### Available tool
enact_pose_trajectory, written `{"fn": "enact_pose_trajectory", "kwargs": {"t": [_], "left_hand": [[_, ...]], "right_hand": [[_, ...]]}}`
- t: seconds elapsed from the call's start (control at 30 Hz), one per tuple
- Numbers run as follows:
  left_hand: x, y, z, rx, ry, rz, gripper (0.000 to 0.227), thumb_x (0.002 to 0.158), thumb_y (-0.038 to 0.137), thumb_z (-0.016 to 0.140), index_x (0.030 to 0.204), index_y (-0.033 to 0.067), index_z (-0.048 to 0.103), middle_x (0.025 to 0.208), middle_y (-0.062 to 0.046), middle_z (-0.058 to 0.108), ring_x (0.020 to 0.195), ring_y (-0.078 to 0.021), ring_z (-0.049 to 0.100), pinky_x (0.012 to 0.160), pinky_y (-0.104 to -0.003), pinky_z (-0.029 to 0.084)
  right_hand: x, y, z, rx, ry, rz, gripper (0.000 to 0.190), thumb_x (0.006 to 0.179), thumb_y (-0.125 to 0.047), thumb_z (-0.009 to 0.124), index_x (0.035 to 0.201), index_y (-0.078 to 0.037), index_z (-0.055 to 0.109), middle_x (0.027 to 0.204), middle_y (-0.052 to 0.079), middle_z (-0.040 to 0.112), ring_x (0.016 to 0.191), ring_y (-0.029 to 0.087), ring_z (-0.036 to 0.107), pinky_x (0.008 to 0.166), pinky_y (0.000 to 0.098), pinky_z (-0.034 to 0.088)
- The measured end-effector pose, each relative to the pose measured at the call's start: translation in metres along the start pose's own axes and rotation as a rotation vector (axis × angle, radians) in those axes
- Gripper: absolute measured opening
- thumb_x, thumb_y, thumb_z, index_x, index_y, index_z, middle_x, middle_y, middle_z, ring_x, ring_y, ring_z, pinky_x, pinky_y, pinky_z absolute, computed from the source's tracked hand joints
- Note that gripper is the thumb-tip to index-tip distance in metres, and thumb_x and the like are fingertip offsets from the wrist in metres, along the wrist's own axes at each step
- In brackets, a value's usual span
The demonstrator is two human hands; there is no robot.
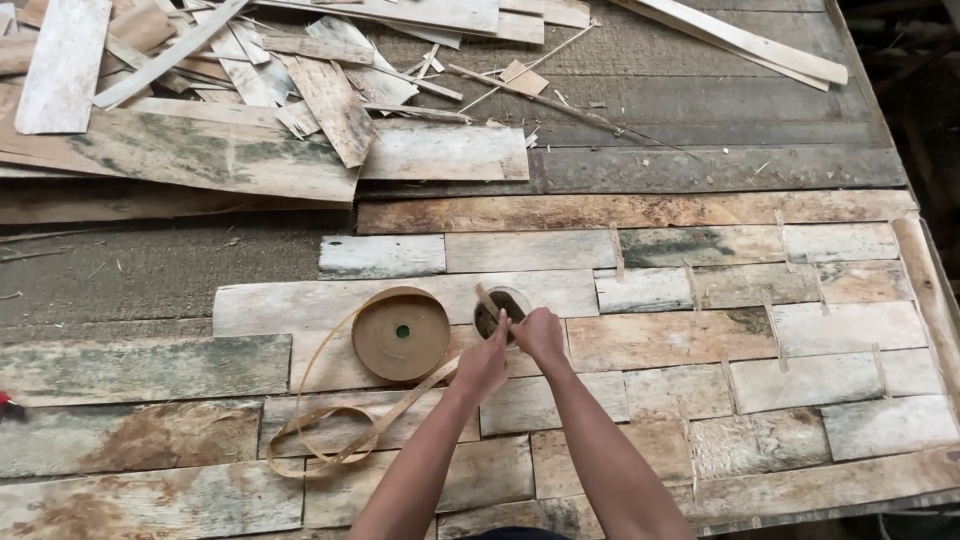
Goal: The person is applying thin wooden veneer strips to the joints of a wooden surface, measuring each piece by hand before placement.
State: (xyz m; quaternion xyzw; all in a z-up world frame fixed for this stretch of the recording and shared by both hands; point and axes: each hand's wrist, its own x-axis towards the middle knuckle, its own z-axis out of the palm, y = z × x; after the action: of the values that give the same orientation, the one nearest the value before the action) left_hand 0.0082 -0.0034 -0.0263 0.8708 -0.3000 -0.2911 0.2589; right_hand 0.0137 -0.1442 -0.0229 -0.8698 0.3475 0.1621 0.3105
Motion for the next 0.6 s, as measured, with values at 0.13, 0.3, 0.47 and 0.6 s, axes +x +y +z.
{"fn": "enact_pose_trajectory", "kwargs": {"t": [0.13,0.3,0.47,0.6], "left_hand": [[0.012,-0.008,0.014,0.077,0.021,-0.049,0.089,0.093,-0.002,0.049,0.166,0.0070,-0.001,0.157,-0.018,0.045,0.074,-0.0263,0.068,0.060,-0.040,0.051],[0.016,-0.007,0.017,0.095,0.041,-0.077,0.090,0.092,-0.002,0.051,0.166,0.0078,0.001,0.158,-0.013,0.046,0.081,-0.0363,0.071,0.065,-0.046,0.055],[0.024,-0.018,0.033,0.114,0.054,-0.086,0.091,0.089,-0.005,0.050,0.166,0.0084,0.003,0.155,-0.013,0.050,0.084,-0.0365,0.072,0.068,-0.047,0.056],[0.024,-0.019,0.031,0.118,0.051,-0.106,0.091,0.088,-0.006,0.046,0.166,0.0104,0.002,0.149,-0.014,0.057,0.091,-0.0427,0.072,0.075,-0.052,0.058]], "right_hand": [[0.012,0.019,0.004,0.050,-0.043,0.006,0.029,0.078,-0.036,0.072,0.067,-0.010,0.079,0.050,0.009,0.067,0.069,0.035,0.075,0.074,0.0418,0.059],[0.004,0.036,0.002,0.225,-0.045,0.040,0.027,0.075,-0.034,0.075,0.076,-0.008,0.079,0.049,0.006,0.066,0.046,0.017,0.067,0.062,0.0319,0.056],[-0.029,0.035,-0.018,0.355,-0.027,0.063,0.018,0.074,-0.021,0.073,0.078,-0.004,0.079,0.049,0.008,0.066,0.042,0.017,0.065,0.050,0.0275,0.054],[-0.049,0.034,-0.034,0.534,0.001,0.076,0.019,0.073,-0.013,0.073,0.082,0.003,0.078,0.052,0.011,0.064,0.040,0.015,0.062,0.042,0.0263,0.052]]}}
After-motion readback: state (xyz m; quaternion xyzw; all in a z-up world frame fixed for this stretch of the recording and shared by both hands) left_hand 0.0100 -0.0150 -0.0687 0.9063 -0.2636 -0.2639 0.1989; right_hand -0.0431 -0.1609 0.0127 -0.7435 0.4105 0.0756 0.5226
